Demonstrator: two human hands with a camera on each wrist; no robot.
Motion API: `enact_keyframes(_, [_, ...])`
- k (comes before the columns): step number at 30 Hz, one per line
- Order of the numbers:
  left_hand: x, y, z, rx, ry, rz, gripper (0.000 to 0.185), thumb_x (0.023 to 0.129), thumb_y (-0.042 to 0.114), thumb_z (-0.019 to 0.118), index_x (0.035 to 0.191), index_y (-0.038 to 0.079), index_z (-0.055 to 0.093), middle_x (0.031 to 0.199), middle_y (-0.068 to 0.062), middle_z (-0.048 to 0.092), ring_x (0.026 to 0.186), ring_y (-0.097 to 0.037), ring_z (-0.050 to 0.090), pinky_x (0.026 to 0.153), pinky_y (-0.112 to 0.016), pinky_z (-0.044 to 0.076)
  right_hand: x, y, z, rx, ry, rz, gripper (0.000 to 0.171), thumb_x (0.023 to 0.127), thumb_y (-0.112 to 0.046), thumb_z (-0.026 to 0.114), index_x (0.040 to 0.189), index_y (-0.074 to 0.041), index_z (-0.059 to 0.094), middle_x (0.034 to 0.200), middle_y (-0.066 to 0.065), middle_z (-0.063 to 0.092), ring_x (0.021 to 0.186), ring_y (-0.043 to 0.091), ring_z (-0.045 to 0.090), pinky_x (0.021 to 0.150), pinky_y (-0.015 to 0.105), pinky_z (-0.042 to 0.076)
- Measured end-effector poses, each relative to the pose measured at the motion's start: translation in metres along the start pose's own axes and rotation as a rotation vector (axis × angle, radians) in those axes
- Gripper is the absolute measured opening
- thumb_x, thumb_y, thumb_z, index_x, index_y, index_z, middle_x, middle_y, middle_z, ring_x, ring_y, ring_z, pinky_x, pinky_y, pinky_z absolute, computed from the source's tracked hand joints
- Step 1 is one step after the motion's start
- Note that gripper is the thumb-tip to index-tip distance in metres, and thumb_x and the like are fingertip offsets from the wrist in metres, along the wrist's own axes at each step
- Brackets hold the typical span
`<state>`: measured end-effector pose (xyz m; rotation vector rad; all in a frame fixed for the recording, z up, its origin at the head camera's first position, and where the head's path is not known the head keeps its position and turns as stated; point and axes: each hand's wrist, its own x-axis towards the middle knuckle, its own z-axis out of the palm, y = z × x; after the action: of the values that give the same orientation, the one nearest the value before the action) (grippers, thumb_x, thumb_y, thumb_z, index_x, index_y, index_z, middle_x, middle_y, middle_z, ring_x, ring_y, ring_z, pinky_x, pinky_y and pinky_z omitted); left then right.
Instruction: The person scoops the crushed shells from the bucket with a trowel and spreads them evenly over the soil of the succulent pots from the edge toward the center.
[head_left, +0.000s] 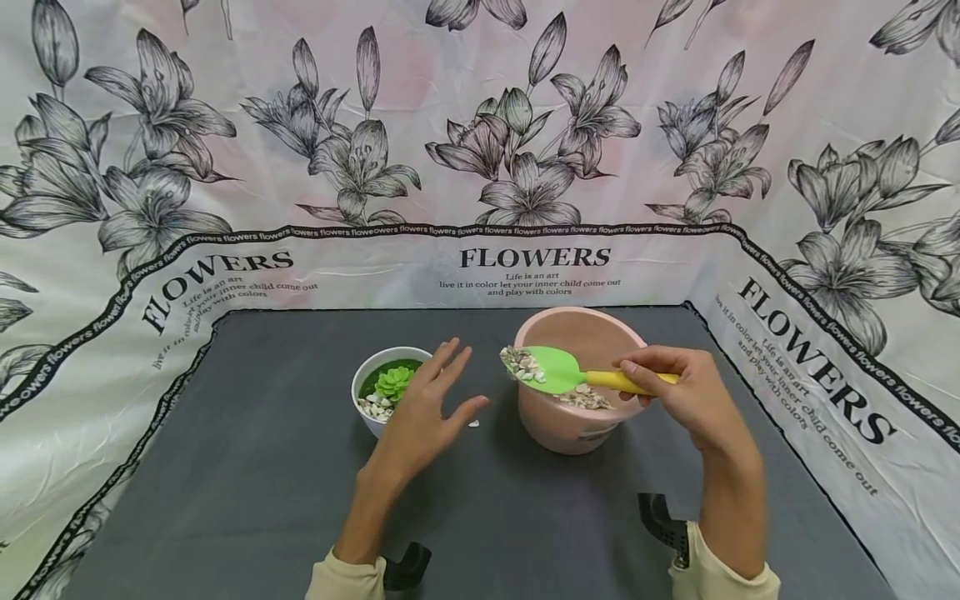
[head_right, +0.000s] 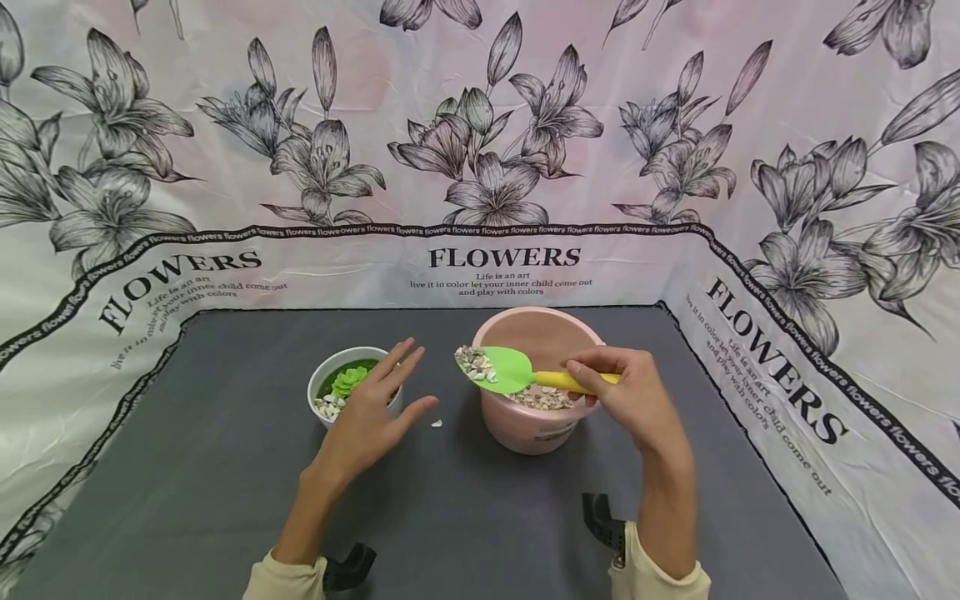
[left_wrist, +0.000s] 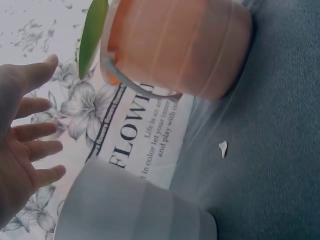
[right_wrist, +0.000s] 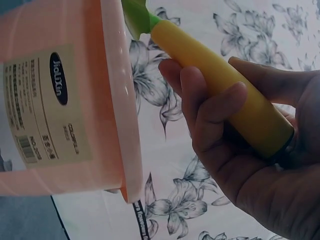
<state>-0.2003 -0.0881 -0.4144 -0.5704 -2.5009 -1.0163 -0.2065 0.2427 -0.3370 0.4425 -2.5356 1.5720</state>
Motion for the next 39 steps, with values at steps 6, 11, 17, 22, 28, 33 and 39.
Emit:
enact_keyframes(6, [-0.002,-0.007,-0.004,0.007,0.008,-0.006,0.073,0.095,0.039,0.077,0.157,0.010,0.050,0.167,-0.014,0.042,0.155,-0.035,0.041,0.121,-0.057,0.042,0.004,-0.003,0.008,-0.014,-0.019,0.011,0.023,0.101,-0.011,0.069,0.110,0.010,0.076,0.071,-0.004,0.076,0.061,0.014,0.067,0.056,0.028,0.054])
enact_keyframes(11, [-0.006,-0.015,-0.009,0.000,0.037,-0.031,0.072,0.095,0.037,0.078,0.156,0.012,0.051,0.167,-0.013,0.042,0.153,-0.036,0.045,0.118,-0.057,0.045,0.008,-0.007,0.014,-0.014,-0.035,0.037,0.025,0.101,-0.014,0.069,0.111,0.009,0.076,0.072,-0.004,0.076,0.060,0.013,0.065,0.057,0.030,0.054])
enact_keyframes(17, [-0.009,-0.022,-0.014,-0.009,0.043,-0.085,0.071,0.095,0.037,0.078,0.157,0.014,0.050,0.168,-0.011,0.040,0.153,-0.036,0.044,0.117,-0.058,0.045,0.014,-0.008,0.021,-0.003,-0.052,0.055,0.026,0.102,-0.014,0.069,0.110,0.009,0.076,0.073,0.000,0.075,0.063,0.017,0.064,0.059,0.028,0.055])
enact_keyframes(22, [-0.012,-0.028,-0.016,-0.021,0.054,-0.138,0.072,0.095,0.037,0.078,0.157,0.015,0.049,0.169,-0.009,0.039,0.152,-0.036,0.046,0.115,-0.058,0.047,0.019,-0.009,0.028,0.007,-0.062,0.063,0.026,0.102,-0.014,0.069,0.110,0.010,0.076,0.073,-0.003,0.074,0.065,0.015,0.065,0.061,0.026,0.055])
enact_keyframes(28, [-0.016,-0.035,-0.019,-0.031,0.064,-0.154,0.072,0.094,0.035,0.079,0.157,0.014,0.050,0.169,-0.010,0.039,0.152,-0.037,0.045,0.113,-0.058,0.049,0.022,-0.013,0.037,0.019,-0.082,0.053,0.026,0.101,-0.012,0.069,0.112,0.011,0.075,0.075,-0.004,0.074,0.069,0.009,0.067,0.064,0.025,0.056])
enact_keyframes(33, [-0.018,-0.042,-0.023,-0.015,0.078,-0.173,0.074,0.092,0.036,0.081,0.157,0.015,0.050,0.169,-0.012,0.039,0.154,-0.040,0.040,0.115,-0.062,0.045,0.028,-0.016,0.048,0.046,-0.100,0.073,0.024,0.100,-0.010,0.070,0.111,0.011,0.075,0.079,0.001,0.074,0.069,0.011,0.067,0.065,0.026,0.057])
enact_keyframes(39, [-0.020,-0.050,-0.027,-0.014,0.080,-0.187,0.079,0.091,0.036,0.083,0.158,0.014,0.048,0.170,-0.015,0.036,0.155,-0.044,0.038,0.114,-0.067,0.044,0.037,-0.020,0.065,0.038,-0.125,0.062,0.021,0.100,-0.010,0.069,0.108,0.008,0.077,0.075,0.001,0.069,0.066,0.015,0.061,0.061,0.027,0.054])
